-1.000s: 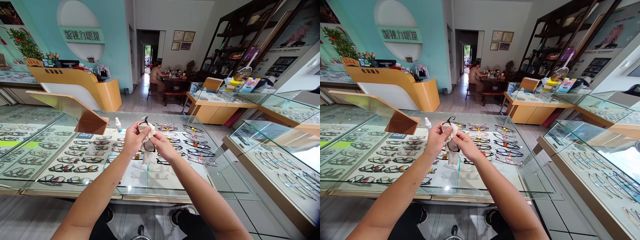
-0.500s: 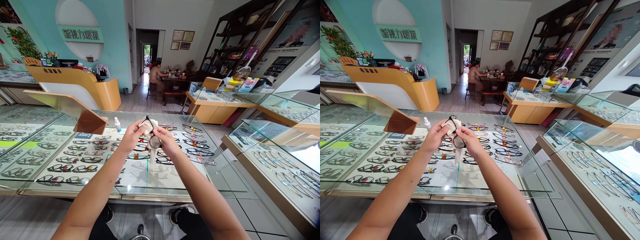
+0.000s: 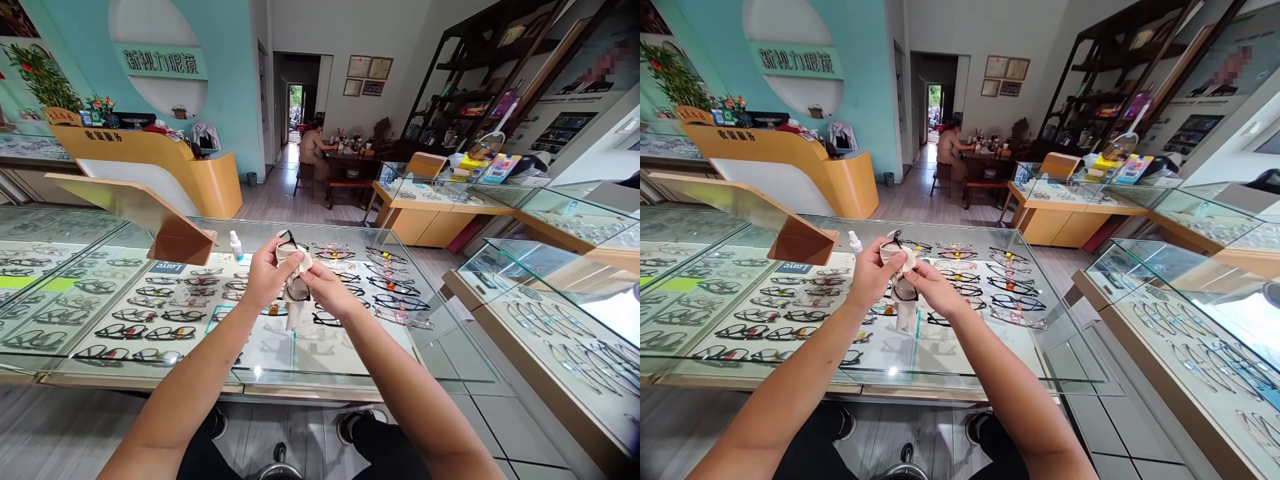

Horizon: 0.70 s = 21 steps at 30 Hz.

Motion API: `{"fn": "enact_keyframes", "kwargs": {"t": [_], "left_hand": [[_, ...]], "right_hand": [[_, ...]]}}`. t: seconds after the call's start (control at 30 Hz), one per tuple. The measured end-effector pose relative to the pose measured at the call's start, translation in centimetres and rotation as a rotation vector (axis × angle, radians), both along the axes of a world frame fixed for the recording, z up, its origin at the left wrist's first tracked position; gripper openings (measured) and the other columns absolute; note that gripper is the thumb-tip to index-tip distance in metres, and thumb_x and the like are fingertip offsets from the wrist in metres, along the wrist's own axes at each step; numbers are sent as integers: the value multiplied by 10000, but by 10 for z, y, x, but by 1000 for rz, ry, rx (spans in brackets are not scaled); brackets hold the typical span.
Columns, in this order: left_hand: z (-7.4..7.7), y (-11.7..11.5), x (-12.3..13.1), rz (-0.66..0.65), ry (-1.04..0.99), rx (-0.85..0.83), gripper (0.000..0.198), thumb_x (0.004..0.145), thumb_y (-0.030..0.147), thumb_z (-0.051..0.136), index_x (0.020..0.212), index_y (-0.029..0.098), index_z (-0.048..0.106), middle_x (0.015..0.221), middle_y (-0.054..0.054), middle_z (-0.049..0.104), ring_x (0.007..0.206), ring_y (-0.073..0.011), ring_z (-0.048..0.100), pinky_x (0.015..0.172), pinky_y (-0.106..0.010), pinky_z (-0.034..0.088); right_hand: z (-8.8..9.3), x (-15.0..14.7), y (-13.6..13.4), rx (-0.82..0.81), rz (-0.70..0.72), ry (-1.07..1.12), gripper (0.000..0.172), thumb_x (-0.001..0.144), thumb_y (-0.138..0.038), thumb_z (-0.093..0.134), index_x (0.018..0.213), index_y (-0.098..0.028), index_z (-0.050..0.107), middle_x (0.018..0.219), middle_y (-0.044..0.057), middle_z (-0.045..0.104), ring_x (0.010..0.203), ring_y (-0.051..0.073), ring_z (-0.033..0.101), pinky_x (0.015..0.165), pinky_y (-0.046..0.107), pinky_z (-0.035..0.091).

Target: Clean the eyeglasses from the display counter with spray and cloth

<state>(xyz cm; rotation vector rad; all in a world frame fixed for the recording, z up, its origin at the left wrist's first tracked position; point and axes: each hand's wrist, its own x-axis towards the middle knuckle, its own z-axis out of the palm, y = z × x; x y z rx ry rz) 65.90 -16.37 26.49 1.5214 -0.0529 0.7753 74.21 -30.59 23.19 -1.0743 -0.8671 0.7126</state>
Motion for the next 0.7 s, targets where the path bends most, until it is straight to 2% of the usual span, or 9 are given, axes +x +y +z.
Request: {"fn": "enact_keyframes", "kwargs": {"t": [0.1,0.23,0.33,0.4,0.5,0.6,0.7], "left_hand": [[0,-2,-1,47,-15,-3,538,858,689,853,817,190,658,670,27,597,588,-104,485,560,-236,409],[-1,0,2,-7,-8,-40,559,909,727,782,795,193,662,619,29,569,542,-110,480,524,-251,388],[-5,4,7,-74,-21,-85,524,933,705,771,885,184,731,727,-3,655,647,-133,568,617,-261,463],[-8,6,11,-136,-13,-138,505,923,675,799,1033,183,768,853,-32,731,759,-162,642,712,-277,514],[-10,5,14,-223,2,-208,546,878,581,881,1235,190,746,1056,-73,796,909,-196,713,837,-303,558],[-9,2,13,-233,-2,-246,592,794,489,967,1249,199,723,1129,-82,800,947,-192,726,858,-293,569],[-6,0,9,-169,7,-236,606,727,459,1011,1189,196,717,1064,-68,799,903,-185,725,818,-284,577]], "right_hand": [[-3,-1,1,-30,0,-20,461,920,-662,808,1071,-230,757,1015,26,702,911,192,594,883,328,466],[1,-2,0,-27,-46,-25,473,900,-673,821,1015,-218,754,976,23,688,859,179,569,819,306,458],[9,1,-2,-1,-112,-10,452,877,-653,851,936,-221,731,918,13,660,801,172,557,756,296,459],[14,3,-4,26,-134,8,444,865,-631,867,872,-224,688,884,6,646,751,164,553,725,296,465],[19,5,-5,44,-132,32,457,863,-627,868,851,-235,633,816,-13,625,664,154,527,672,298,460],[19,5,-5,50,-130,19,448,881,-619,855,857,-234,629,747,-35,577,645,149,489,664,287,427],[15,5,-4,39,-127,-12,424,910,-594,839,858,-217,653,787,-26,589,707,147,487,716,280,400]]}}
